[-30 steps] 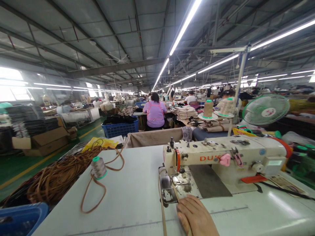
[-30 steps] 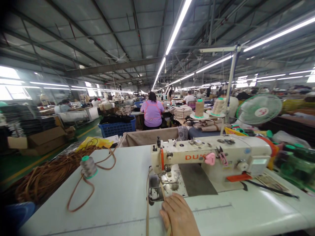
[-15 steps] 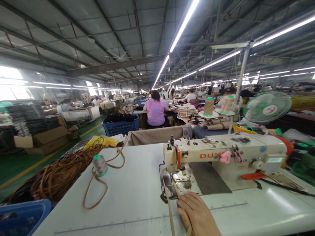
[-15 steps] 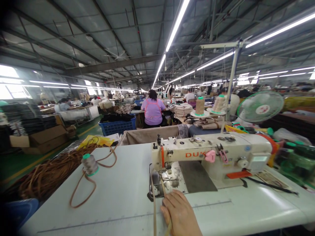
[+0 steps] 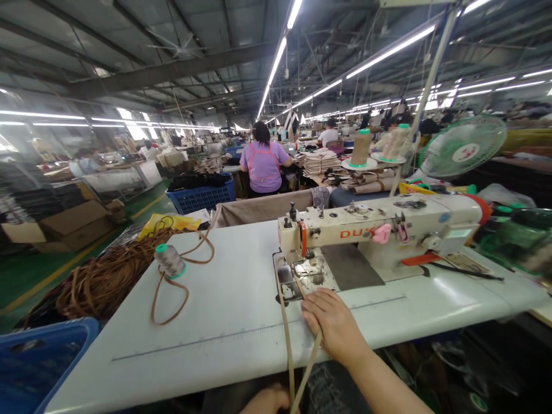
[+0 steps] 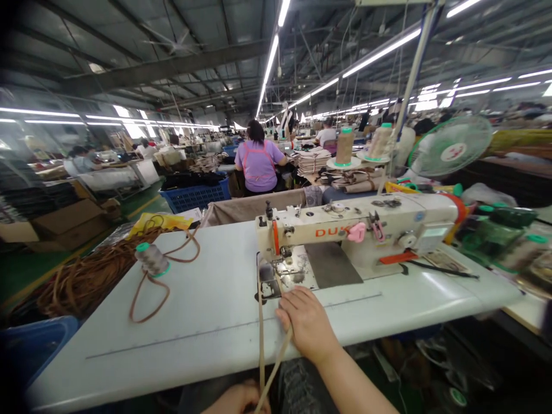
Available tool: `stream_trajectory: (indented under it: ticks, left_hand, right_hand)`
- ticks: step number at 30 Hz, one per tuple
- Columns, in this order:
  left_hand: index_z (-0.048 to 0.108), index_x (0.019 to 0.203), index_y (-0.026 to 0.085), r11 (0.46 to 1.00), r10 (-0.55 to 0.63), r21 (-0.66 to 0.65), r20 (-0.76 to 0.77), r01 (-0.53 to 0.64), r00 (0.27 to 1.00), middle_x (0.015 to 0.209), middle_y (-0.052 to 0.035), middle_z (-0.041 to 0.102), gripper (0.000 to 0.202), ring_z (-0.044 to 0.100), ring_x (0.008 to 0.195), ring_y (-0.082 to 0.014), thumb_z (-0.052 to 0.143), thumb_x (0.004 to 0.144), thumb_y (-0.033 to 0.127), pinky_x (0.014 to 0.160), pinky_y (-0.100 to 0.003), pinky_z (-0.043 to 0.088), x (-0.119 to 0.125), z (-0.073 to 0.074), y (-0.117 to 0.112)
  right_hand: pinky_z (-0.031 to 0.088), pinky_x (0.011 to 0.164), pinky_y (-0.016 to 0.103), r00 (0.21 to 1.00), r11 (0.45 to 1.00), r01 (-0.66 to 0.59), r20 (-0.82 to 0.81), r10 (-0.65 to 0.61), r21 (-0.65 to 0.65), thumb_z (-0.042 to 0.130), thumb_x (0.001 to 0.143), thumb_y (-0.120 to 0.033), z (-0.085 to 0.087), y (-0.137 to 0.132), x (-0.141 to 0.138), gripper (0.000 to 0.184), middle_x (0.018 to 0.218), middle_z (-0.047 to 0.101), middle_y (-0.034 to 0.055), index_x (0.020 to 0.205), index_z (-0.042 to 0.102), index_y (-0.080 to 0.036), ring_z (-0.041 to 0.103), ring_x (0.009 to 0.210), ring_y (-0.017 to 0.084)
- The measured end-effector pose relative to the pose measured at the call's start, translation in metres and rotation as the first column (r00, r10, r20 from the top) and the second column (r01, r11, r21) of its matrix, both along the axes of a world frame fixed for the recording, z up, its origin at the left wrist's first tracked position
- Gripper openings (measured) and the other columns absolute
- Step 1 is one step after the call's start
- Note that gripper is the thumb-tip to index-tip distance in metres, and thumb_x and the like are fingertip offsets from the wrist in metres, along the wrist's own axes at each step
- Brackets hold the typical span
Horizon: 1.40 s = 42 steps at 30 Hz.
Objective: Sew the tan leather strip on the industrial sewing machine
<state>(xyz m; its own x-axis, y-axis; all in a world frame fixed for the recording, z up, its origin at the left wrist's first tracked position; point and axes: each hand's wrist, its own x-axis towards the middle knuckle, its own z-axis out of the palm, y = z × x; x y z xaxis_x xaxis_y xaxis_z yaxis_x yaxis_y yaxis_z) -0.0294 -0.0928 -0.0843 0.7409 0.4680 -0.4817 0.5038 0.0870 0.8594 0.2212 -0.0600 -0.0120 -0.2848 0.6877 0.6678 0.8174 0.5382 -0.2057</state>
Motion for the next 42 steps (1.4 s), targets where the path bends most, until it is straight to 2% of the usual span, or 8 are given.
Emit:
stream_trajectory:
  ticks: [3,7,10,13,15,20,29,42]
  left_hand:
    - [0.078,0.103,0.023,0.999,0.028,0.047,0.008,-0.028,1.0,0.112,-0.004,0.077,0.036,0.065,0.115,-0.0314,0.075,0.084,0.053,0.108,-0.04,0.046,0.0,0.001,0.004]
    - [0.077,0.111,0.016,0.985,0.128,0.114,0.017,-0.129,0.992,0.111,-0.0069,0.077,0.041,0.067,0.107,-0.0277,0.059,0.09,0.047,0.098,-0.035,0.051,0.003,0.018,0.004]
    - [0.079,0.104,0.016,0.986,0.095,0.143,-0.031,-0.09,0.995,0.103,-0.006,0.077,0.035,0.069,0.1,-0.0255,0.054,0.09,0.036,0.091,-0.032,0.051,0.006,0.031,0.001]
    - [0.081,0.096,0.019,0.988,-0.009,0.154,-0.094,0.024,0.996,0.103,-0.0054,0.077,0.028,0.068,0.098,-0.0252,0.057,0.084,0.028,0.089,-0.032,0.051,0.004,0.038,-0.002]
    - [0.08,0.101,0.021,0.988,-0.037,0.142,-0.109,0.053,0.993,0.109,-0.0047,0.077,0.027,0.068,0.103,-0.0262,0.061,0.083,0.029,0.094,-0.033,0.05,0.0,0.039,-0.003]
    - [0.07,0.129,0.024,0.996,0.076,0.048,-0.003,-0.075,0.997,0.128,-0.0035,0.074,0.044,0.066,0.121,-0.0258,0.065,0.086,0.027,0.105,-0.033,0.048,-0.004,0.037,-0.002]
    - [0.082,0.107,0.025,0.994,-0.056,0.084,-0.102,0.065,0.993,0.119,-0.0024,0.074,0.028,0.068,0.11,-0.024,0.061,0.089,0.03,0.097,-0.03,0.049,-0.001,0.041,-0.001]
    - [0.08,0.107,0.024,0.992,-0.02,0.118,-0.117,0.034,0.993,0.115,-0.0046,0.076,0.027,0.068,0.109,-0.0264,0.062,0.089,0.032,0.095,-0.032,0.049,-0.001,0.048,-0.004]
  right_hand:
    - [0.053,0.107,0.046,1.0,1.0,0.011,0.015,-0.011,0.006,0.053,0.108,-0.027,0.0,0.0,0.0,0.022,0.107,0.08,0.0082,0.107,0.074,-0.02,0.073,0.1,0.023]
    - [0.053,0.107,0.046,1.0,1.0,0.012,0.012,-0.012,0.007,0.054,0.108,-0.027,0.0,-0.001,0.0,0.022,0.109,0.079,0.0084,0.108,0.074,-0.02,0.073,0.102,0.023]
    - [0.053,0.107,0.046,1.0,1.0,0.008,0.002,-0.008,-0.004,0.053,0.108,-0.026,0.001,-0.002,-0.001,0.022,0.109,0.08,0.0081,0.108,0.075,-0.02,0.073,0.101,0.023]
    - [0.053,0.107,0.047,1.0,1.0,0.004,-0.005,-0.004,-0.002,0.054,0.107,-0.026,0.0,-0.002,0.0,0.022,0.108,0.079,0.0084,0.108,0.075,-0.02,0.073,0.101,0.023]
    - [0.053,0.107,0.047,1.0,1.0,0.001,-0.012,-0.001,-0.002,0.053,0.108,-0.028,-0.001,-0.002,0.0,0.023,0.108,0.079,0.0087,0.108,0.074,-0.019,0.073,0.101,0.023]
    - [0.053,0.107,0.047,1.0,1.0,0.001,-0.009,-0.001,-0.001,0.054,0.108,-0.029,-0.002,-0.001,-0.001,0.023,0.109,0.079,0.009,0.109,0.074,-0.019,0.073,0.101,0.023]
    - [0.052,0.108,0.046,1.0,1.0,0.003,-0.017,-0.002,0.007,0.054,0.107,-0.027,-0.002,-0.001,-0.001,0.022,0.108,0.08,0.0087,0.108,0.074,-0.018,0.073,0.101,0.023]
    - [0.054,0.107,0.048,1.0,1.0,0.002,-0.028,-0.002,0.002,0.053,0.108,-0.028,0.002,-0.002,-0.001,0.024,0.108,0.08,0.0093,0.108,0.075,-0.02,0.074,0.1,0.023]
